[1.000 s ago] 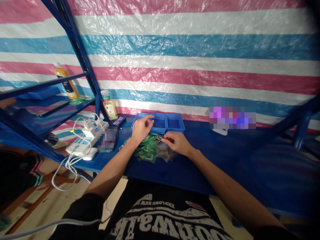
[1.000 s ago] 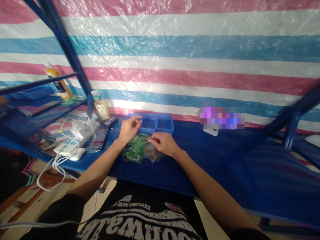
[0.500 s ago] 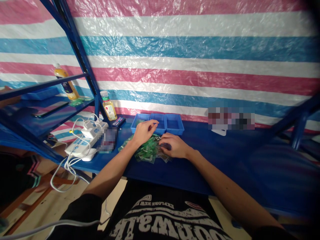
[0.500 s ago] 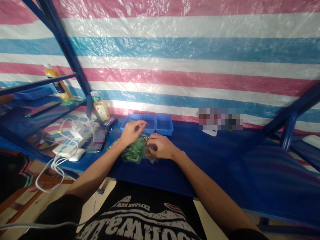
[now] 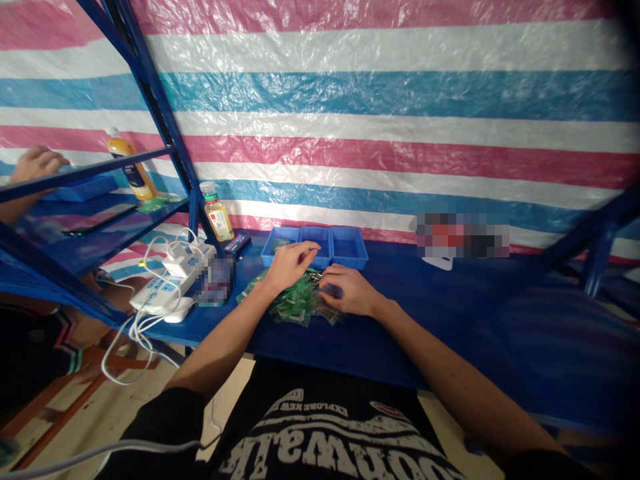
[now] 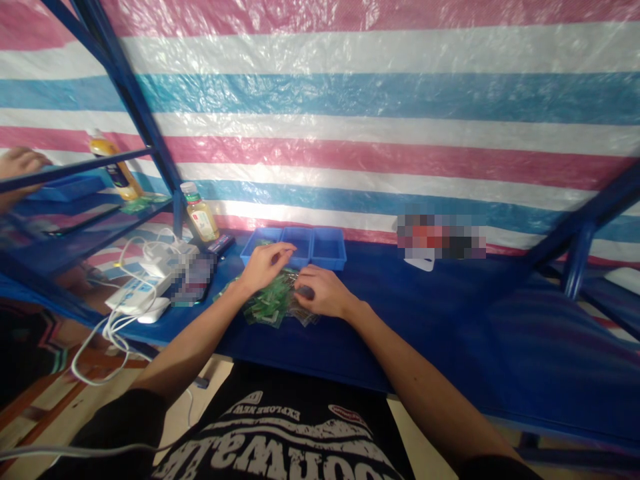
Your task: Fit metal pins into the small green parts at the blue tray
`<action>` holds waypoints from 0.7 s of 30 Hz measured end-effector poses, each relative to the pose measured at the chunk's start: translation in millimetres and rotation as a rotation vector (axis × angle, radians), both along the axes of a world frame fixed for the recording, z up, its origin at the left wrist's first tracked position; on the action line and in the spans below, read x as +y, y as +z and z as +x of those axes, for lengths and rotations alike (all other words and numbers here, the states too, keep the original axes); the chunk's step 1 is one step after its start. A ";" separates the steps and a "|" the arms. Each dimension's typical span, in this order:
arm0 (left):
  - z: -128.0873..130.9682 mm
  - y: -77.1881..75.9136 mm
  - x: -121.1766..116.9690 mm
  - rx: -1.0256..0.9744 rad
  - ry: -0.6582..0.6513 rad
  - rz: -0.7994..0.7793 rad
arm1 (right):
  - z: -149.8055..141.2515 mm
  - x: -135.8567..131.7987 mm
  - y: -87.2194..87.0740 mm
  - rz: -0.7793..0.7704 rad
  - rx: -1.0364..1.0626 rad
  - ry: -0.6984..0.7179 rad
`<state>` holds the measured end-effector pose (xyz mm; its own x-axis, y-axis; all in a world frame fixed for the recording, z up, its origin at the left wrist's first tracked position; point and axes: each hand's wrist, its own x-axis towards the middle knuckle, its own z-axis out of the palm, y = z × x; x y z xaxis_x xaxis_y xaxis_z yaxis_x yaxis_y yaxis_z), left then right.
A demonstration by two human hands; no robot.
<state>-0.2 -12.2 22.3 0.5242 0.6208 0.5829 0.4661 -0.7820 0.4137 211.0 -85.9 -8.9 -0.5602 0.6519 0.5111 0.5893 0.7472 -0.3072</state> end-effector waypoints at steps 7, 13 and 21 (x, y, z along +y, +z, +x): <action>0.0 0.5 -1.0 0.010 -0.010 0.008 | -3.4 0.9 -2.6 -0.014 -0.045 0.008; 0.1 0.5 -1.7 0.002 -0.017 0.004 | 2.6 0.1 3.0 0.007 0.045 -0.080; 1.0 6.5 -12.2 0.069 -0.212 0.005 | 9.5 3.1 -0.7 0.037 0.252 -0.310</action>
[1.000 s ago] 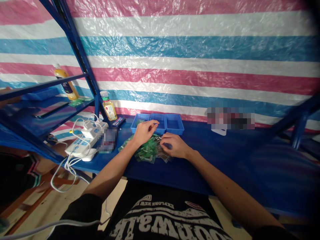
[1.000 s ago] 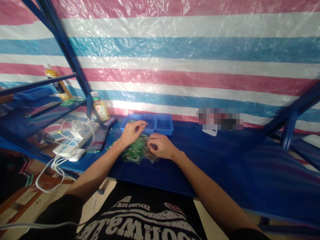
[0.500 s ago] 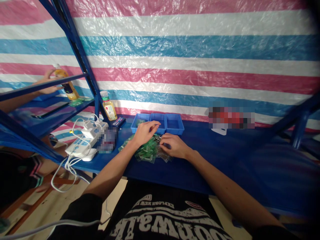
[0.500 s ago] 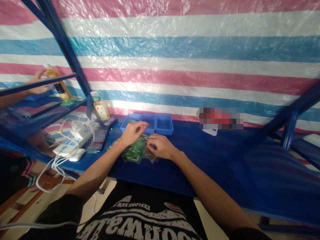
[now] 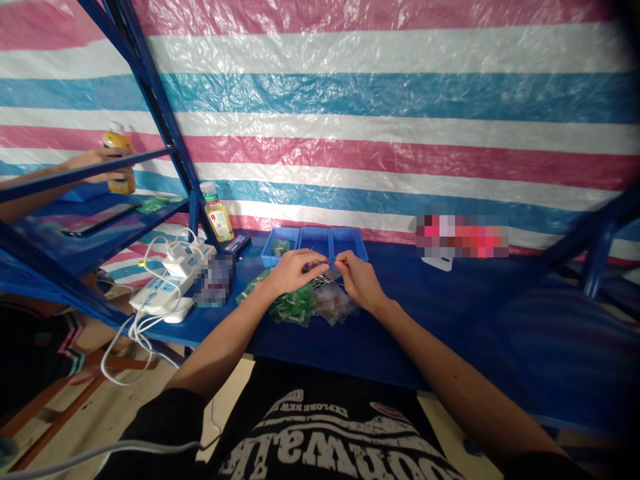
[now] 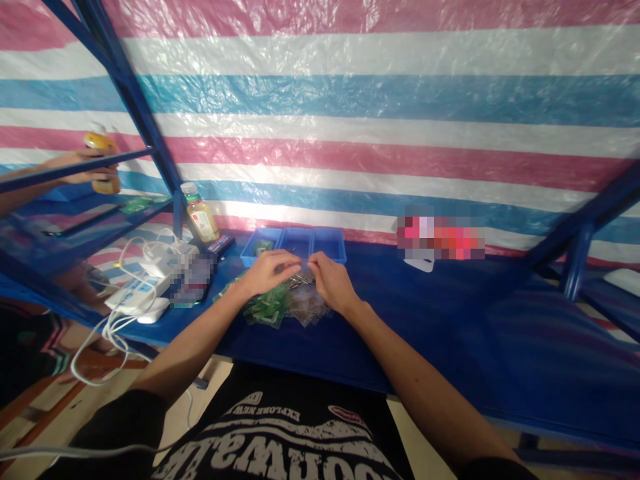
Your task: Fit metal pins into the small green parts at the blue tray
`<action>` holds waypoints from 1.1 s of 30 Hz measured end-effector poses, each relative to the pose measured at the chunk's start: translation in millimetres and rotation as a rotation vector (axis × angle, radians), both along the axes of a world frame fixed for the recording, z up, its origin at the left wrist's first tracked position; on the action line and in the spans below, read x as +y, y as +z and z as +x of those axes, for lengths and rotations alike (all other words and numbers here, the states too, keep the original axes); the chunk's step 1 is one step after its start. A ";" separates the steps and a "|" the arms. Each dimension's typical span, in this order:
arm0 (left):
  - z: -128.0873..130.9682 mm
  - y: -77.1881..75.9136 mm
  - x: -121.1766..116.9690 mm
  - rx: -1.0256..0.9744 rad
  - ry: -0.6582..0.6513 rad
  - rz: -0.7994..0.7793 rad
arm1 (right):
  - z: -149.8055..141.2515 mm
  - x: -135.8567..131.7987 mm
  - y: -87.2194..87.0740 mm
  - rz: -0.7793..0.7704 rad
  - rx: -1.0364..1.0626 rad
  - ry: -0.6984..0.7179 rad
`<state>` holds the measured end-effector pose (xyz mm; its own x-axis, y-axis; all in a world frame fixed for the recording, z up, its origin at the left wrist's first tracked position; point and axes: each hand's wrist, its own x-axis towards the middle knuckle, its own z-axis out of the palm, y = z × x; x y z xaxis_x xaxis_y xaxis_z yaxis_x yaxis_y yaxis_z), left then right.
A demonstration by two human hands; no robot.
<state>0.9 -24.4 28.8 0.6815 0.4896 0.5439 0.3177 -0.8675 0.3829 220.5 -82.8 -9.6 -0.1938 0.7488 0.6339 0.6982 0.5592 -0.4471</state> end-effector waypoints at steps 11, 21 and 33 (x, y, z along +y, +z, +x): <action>1.3 -8.5 8.9 0.023 -0.032 0.026 | -7.6 -2.3 -4.7 -0.026 0.061 0.085; 1.1 -6.4 6.3 0.024 -0.027 0.008 | -4.7 1.4 -5.2 0.050 0.007 0.039; -0.3 -3.2 5.3 0.018 -0.048 0.003 | -7.5 -0.5 -2.6 0.035 0.003 0.027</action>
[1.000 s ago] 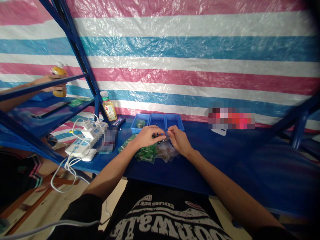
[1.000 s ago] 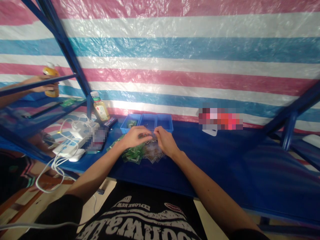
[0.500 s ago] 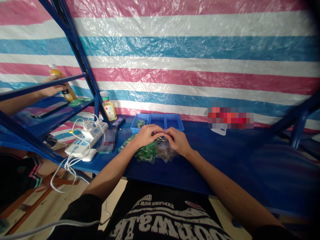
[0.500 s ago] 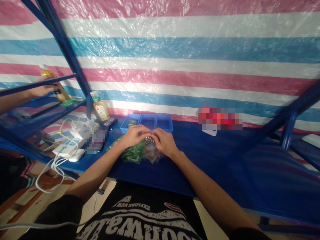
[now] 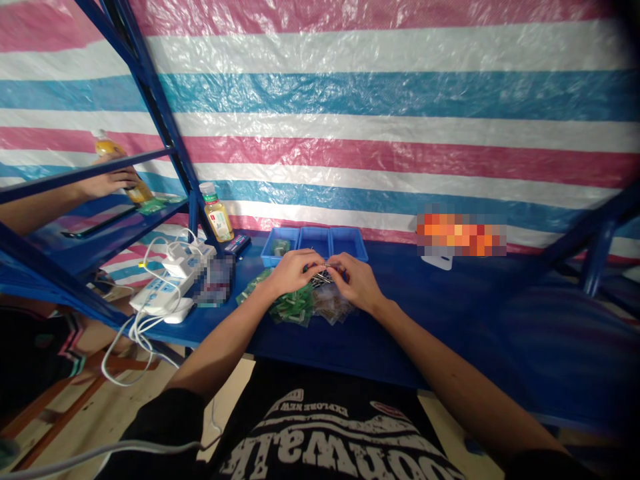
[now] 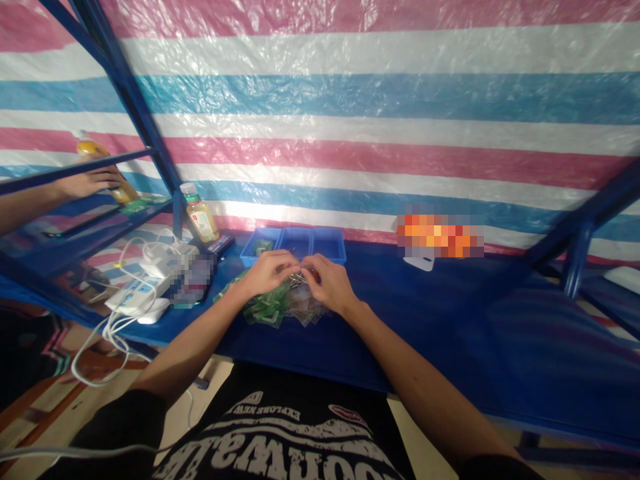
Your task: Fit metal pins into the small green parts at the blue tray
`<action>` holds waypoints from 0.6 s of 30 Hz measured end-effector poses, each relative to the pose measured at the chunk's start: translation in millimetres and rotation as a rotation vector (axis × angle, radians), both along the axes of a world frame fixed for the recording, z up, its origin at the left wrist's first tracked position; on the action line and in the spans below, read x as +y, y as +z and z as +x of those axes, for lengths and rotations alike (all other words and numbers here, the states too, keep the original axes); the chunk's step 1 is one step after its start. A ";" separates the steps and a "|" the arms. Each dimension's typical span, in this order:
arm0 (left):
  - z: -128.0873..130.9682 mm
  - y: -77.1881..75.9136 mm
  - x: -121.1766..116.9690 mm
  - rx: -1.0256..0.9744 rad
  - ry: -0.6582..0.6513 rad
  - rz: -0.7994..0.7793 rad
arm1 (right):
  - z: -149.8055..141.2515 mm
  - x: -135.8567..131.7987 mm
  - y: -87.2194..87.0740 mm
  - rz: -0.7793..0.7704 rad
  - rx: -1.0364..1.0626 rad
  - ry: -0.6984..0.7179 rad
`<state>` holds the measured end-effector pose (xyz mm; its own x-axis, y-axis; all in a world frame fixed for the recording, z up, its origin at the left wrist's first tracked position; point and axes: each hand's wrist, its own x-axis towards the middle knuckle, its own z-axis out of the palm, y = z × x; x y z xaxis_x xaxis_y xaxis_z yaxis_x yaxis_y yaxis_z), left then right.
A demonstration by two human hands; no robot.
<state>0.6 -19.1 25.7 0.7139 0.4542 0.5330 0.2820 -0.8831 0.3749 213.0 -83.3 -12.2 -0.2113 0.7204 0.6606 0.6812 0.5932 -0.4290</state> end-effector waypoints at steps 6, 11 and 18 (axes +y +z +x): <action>0.4 2.2 -3.7 0.010 0.013 0.026 | 1.3 0.3 2.4 0.007 0.065 -0.011; 0.8 1.6 -3.6 0.033 0.023 0.009 | 3.3 2.3 0.7 -0.028 0.068 0.036; -0.2 1.3 2.1 0.063 -0.020 -0.018 | 2.2 5.8 -4.5 -0.077 0.111 0.053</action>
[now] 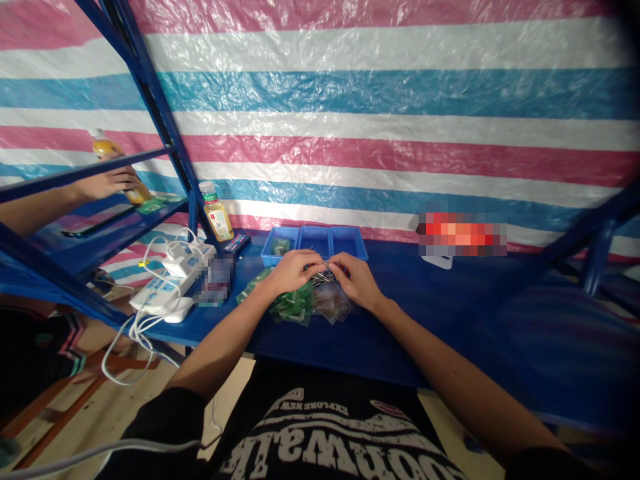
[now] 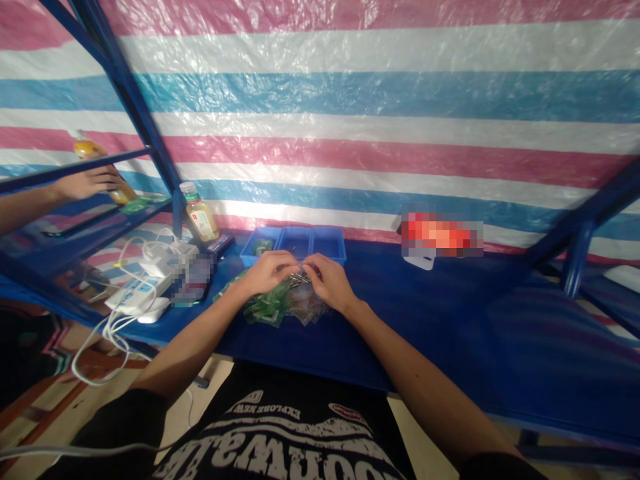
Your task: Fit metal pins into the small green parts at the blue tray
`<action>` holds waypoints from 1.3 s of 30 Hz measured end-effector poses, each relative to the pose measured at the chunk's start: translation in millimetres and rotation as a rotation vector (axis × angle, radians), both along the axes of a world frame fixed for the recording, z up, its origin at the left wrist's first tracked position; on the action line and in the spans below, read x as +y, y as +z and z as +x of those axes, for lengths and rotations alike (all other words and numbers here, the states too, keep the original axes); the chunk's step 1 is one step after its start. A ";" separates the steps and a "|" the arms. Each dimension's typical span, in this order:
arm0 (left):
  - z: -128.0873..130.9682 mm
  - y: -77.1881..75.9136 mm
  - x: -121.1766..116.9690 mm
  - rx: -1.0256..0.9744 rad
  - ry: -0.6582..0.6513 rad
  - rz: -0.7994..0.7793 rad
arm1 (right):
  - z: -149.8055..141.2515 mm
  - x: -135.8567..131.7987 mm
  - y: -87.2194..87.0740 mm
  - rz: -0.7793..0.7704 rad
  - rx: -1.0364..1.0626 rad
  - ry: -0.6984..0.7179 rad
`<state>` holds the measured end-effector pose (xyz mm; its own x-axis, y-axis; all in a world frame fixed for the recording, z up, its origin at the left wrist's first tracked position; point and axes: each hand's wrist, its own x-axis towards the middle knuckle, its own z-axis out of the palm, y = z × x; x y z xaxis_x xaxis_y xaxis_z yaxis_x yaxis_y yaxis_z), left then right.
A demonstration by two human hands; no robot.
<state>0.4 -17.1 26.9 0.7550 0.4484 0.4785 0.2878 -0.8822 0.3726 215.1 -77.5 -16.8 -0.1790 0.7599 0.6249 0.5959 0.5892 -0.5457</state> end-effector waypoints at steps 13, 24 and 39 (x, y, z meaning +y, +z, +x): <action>2.5 -2.5 -4.8 0.010 0.060 0.009 | 1.6 1.3 2.1 -0.057 0.009 0.054; 1.7 -1.5 -3.1 -0.023 0.044 0.039 | -2.8 -3.9 6.7 0.035 -0.023 -0.019; 1.1 -0.6 -4.1 -0.049 0.050 -0.007 | -2.7 -6.9 5.1 -0.029 0.166 -0.014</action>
<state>1.5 -21.2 26.4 0.7069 0.4885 0.5114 0.3128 -0.8645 0.3934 212.4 -84.4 -11.7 -0.0647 0.7798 0.6227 0.5041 0.5640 -0.6540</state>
